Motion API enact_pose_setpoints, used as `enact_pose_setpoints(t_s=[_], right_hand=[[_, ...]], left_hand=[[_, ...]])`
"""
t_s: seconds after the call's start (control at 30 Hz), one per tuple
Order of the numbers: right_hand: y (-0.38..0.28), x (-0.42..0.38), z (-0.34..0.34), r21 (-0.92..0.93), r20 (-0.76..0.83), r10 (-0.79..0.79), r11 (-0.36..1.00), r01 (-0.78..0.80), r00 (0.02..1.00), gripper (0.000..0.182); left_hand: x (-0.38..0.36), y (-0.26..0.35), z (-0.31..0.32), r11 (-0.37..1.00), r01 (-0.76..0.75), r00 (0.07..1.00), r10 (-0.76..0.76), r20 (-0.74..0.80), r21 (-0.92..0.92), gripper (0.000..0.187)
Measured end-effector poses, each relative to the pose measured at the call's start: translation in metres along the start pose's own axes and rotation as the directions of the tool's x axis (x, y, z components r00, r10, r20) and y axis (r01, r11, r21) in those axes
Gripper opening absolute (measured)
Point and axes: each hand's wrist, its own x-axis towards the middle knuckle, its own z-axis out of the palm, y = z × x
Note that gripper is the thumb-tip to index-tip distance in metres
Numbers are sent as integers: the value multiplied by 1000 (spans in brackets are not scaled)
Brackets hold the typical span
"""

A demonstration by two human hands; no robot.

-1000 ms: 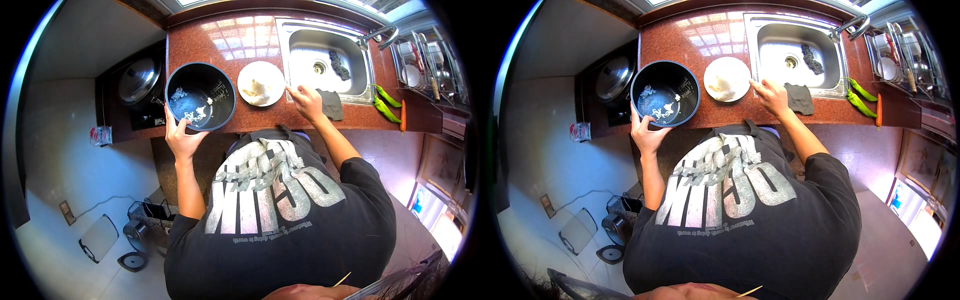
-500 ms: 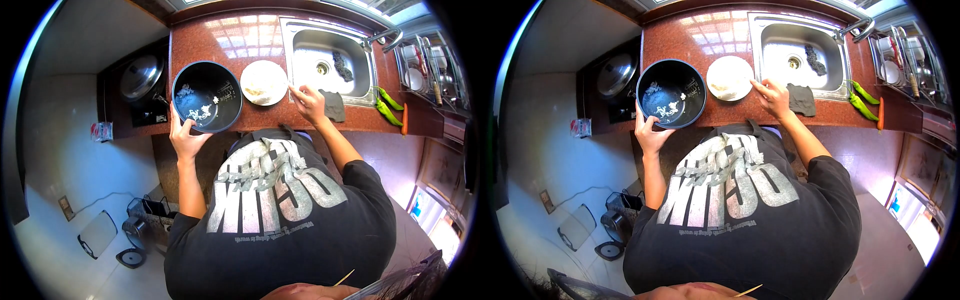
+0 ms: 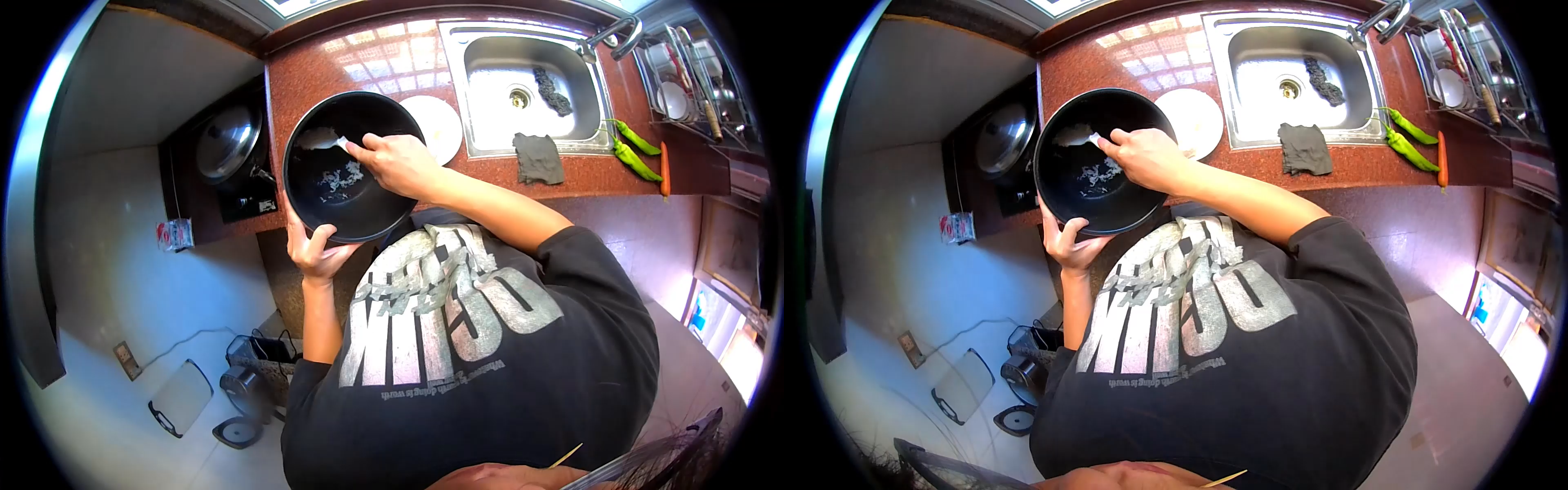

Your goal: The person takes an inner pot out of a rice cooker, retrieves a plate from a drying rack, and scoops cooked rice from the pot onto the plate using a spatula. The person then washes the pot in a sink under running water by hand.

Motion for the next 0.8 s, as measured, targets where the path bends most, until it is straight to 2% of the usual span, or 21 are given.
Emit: enact_pose_setpoints(t_s=[0.07, 0.13, 0.17, 0.23, 0.3, 0.37, 0.43, 0.47, 0.5, 0.57, 0.63, 0.7, 0.73, 0.77, 0.8], right_hand=[[5, -4, -7, -12, 48, -24, 1000, 25, 999, 42], [12, -7, -31, 6, 276, -199, 979, 206, 940, 40], [9, -10, -44, -32, 349, -192, 976, 217, 917, 41], [12, -14, -50, -119, 197, -180, 971, 206, 964, 49], [8, -11, -54, -127, 5, -58, 990, 58, 998, 48], [7, -7, -46, -162, -34, -42, 986, 36, 999, 49], [3, -6, -36, -205, -45, -121, 973, 110, 992, 46], [-2, -17, -38, -267, 56, -97, 958, 109, 994, 44], [-1, -19, -38, -166, 110, -151, 972, 168, 982, 44], [0, -25, -46, -52, 348, -203, 971, 235, 915, 44], [-3, -26, -50, -62, 321, -173, 977, 203, 931, 43], [-5, -20, -59, -114, 92, 29, 993, -18, 995, 40], [-6, -16, -57, -118, -93, 85, 988, -96, 992, 36], [-7, -10, -56, -143, -158, 125, 979, -148, 979, 35], [-7, -7, -51, -155, -146, 147, 973, -170, 978, 35]], left_hand=[[2, 4, -4, 1000, 5, 999, -4, -40, 19, 45], [2, 2, -5, 999, -8, 1000, 9, -29, 36, 45], [3, 0, -6, 998, -31, 999, 32, -17, 49, 46], [7, -2, -9, 997, -39, 999, 39, -8, 65, 46], [9, 0, -8, 996, -43, 999, 44, -7, 77, 46], [10, 1, -10, 997, -35, 999, 35, 2, 65, 47], [13, 4, -11, 995, -69, 998, 69, 0, 71, 47], [14, 6, -10, 992, -93, 996, 94, -4, 79, 47], [14, 4, -10, 992, -96, 995, 97, -5, 79, 47], [12, 0, -11, 995, -80, 996, 83, -31, 67, 48], [18, 1, -12, 992, -98, 994, 101, -38, 77, 48], [23, 4, -11, 989, -123, 991, 127, -36, 87, 48], [23, 6, -11, 989, -121, 992, 125, -37, 89, 48], [25, 7, -10, 991, -126, 991, 127, -28, 51, 48], [26, 7, -9, 991, -133, 991, 133, -21, 14, 48]])
